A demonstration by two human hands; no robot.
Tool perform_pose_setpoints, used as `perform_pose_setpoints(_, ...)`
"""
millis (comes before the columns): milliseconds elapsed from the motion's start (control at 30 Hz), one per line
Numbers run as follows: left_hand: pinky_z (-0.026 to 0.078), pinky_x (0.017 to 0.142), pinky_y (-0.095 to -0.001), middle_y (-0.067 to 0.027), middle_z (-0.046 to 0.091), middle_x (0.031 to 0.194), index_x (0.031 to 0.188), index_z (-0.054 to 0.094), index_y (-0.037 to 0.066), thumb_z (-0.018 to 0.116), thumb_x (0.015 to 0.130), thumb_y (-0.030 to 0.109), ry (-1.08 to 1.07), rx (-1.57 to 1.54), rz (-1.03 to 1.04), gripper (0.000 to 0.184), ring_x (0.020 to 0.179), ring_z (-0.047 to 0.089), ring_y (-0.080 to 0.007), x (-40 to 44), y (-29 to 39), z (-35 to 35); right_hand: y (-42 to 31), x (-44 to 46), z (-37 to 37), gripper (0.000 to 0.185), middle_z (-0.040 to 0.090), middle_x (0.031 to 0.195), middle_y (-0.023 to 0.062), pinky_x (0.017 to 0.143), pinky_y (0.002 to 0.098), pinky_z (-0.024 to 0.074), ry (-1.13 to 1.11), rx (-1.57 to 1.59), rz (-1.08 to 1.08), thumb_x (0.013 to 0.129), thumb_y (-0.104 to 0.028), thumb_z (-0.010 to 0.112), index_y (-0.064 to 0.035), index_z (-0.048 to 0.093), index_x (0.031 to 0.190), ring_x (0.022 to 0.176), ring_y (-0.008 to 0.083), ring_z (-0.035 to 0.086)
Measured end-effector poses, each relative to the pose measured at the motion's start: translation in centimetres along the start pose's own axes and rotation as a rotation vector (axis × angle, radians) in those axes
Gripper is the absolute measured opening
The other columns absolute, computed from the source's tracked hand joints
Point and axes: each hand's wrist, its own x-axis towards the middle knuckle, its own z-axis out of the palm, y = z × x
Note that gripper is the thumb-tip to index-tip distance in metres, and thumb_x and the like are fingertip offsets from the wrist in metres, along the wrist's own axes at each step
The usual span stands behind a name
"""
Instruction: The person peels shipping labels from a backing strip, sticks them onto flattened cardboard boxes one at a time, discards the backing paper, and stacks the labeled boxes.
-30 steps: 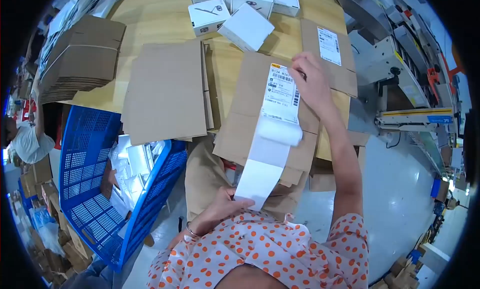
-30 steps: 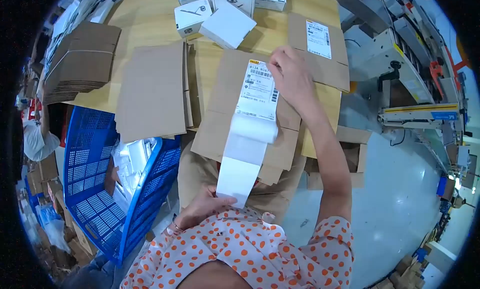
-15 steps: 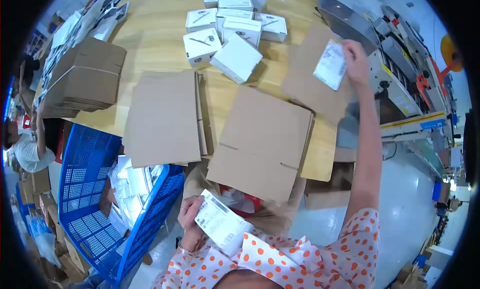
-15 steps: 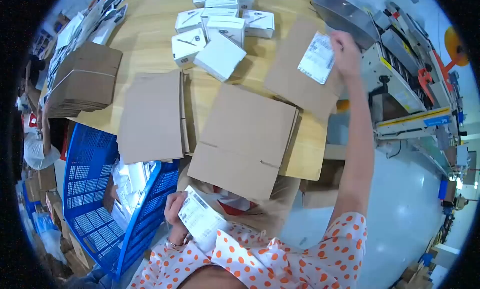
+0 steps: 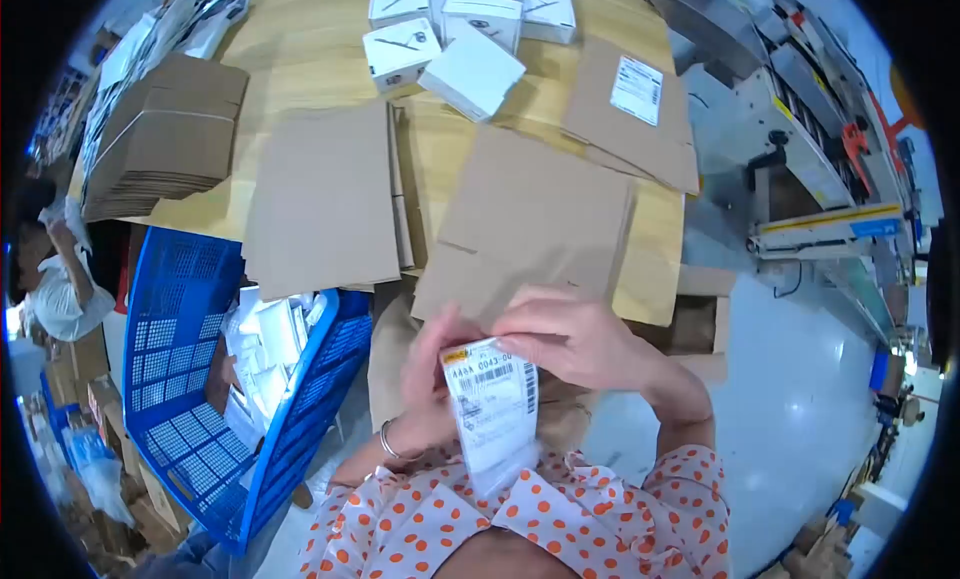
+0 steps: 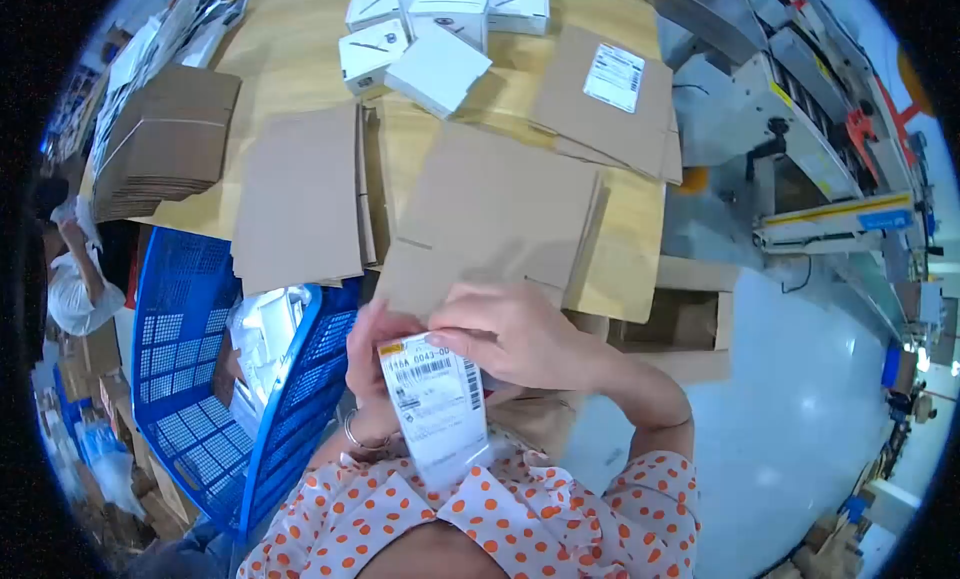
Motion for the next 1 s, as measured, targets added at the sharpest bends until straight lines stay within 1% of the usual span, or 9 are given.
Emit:
perform_pose_setpoints(33,0.047,0.067,-0.0254,-0.0109,0.057,0.096,0.136,0.035,0.003,0.070,0.072,-0.003,-0.003,-0.011,0.000,0.073,0.079,0.057,-0.0187,-0.1,-0.1,0.3,-0.1,-0.4,0.1,0.011,0.060,0.089,0.0073,0.062,0.0262,0.0415,0.036,0.054,0.014,0.081,-0.001,0.064,0.0010,0.064,0.092,0.071,0.0166,0.052)
perform_pose_setpoints(200,0.037,0.054,-0.0221,-0.0026,0.052,0.078,0.129,0.045,0.003,0.070,0.069,-0.004,0.107,0.049,-0.145,0.065,0.061,0.044,-0.0111,-0.6,-1.3,0.7,-0.4,-1.4,0.3,0.010,0.060,0.089,0.0072,0.061,0.0248,0.0412,0.158,0.091,-0.004,0.080,0.002,0.063,0.0010,0.064,0.091,0.070,0.0149,0.052)
perform_pose_setpoints(400,0.032,0.049,-0.0209,0.0012,0.047,0.070,0.125,0.047,0.003,0.070,0.069,-0.004,0.205,0.142,0.003,0.061,0.056,0.038,-0.0091,-0.5,-2.9,0.3,0.3,-0.3,1.6,0.011,0.060,0.088,0.0073,0.061,0.0238,0.0413,0.225,0.072,0.021,0.079,0.004,0.064,0.0004,0.064,0.090,0.069,0.0139,0.051)
perform_pose_setpoints(567,0.030,0.048,-0.0210,0.0023,0.046,0.066,0.122,0.049,0.005,0.070,0.069,-0.004,0.183,0.148,-0.023,0.059,0.054,0.038,-0.0086,0.3,-2.3,0.5,0.4,-0.5,1.4,0.012,0.060,0.089,0.0089,0.063,0.0239,0.0423,0.270,0.096,-0.014,0.078,0.003,0.064,0.0008,0.063,0.090,0.071,0.0146,0.052)
perform_pose_setpoints(667,0.038,0.055,-0.0198,-0.0057,0.048,0.103,0.123,0.047,0.002,0.071,0.067,-0.007,0.132,0.075,-0.127,0.062,0.063,0.045,-0.0103,-0.1,-2.1,0.5,0.6,-0.5,1.4,0.012,0.060,0.090,0.0098,0.064,0.0241,0.0424,0.261,0.068,0.020,0.077,0.004,0.064,0.0011,0.063,0.090,0.073,0.0154,0.053)
perform_pose_setpoints(733,0.041,0.057,-0.0194,-0.0083,0.049,0.116,0.124,0.046,0.001,0.072,0.067,-0.008,0.115,0.052,-0.169,0.063,0.066,0.047,-0.0108,-0.3,-1.8,0.4,0.6,-0.6,1.6,0.013,0.060,0.090,0.0101,0.064,0.0242,0.0424,0.254,0.064,0.035,0.077,0.004,0.064,0.0013,0.063,0.090,0.074,0.0156,0.053)
perform_pose_setpoints(900,0.043,0.060,-0.0177,-0.0076,0.054,0.109,0.118,0.051,-0.001,0.072,0.067,-0.008,0.149,-0.062,-0.260,0.055,0.068,0.051,-0.0104,0.3,-1.1,0.3,0.6,-0.6,1.5,0.013,0.060,0.089,0.0091,0.066,0.0250,0.0427,0.306,-0.023,-0.098,0.076,0.005,0.064,0.0012,0.062,0.088,0.076,0.0157,0.053)
perform_pose_setpoints(967,0.041,0.057,-0.0180,-0.0046,0.057,0.093,0.112,0.057,-0.001,0.070,0.069,-0.005,0.072,-0.184,-0.420,0.044,0.066,0.050,-0.0085,-0.1,-1.1,0.0,1.4,-0.4,1.1,0.012,0.059,0.089,0.0083,0.067,0.0252,0.0427,0.318,-0.075,-0.146,0.075,0.005,0.064,0.0012,0.062,0.087,0.076,0.0156,0.053)
perform_pose_setpoints(1000,0.040,0.056,-0.0181,-0.0031,0.058,0.085,0.108,0.060,-0.001,0.069,0.070,-0.004,0.031,-0.247,-0.502,0.039,0.064,0.049,-0.0076,-0.5,-1.0,-0.2,2.1,-0.2,0.6,0.010,0.059,0.088,0.0074,0.068,0.0255,0.0427,0.413,-0.144,-0.094,0.076,0.004,0.063,0.0010,0.060,0.085,0.076,0.0158,0.053)
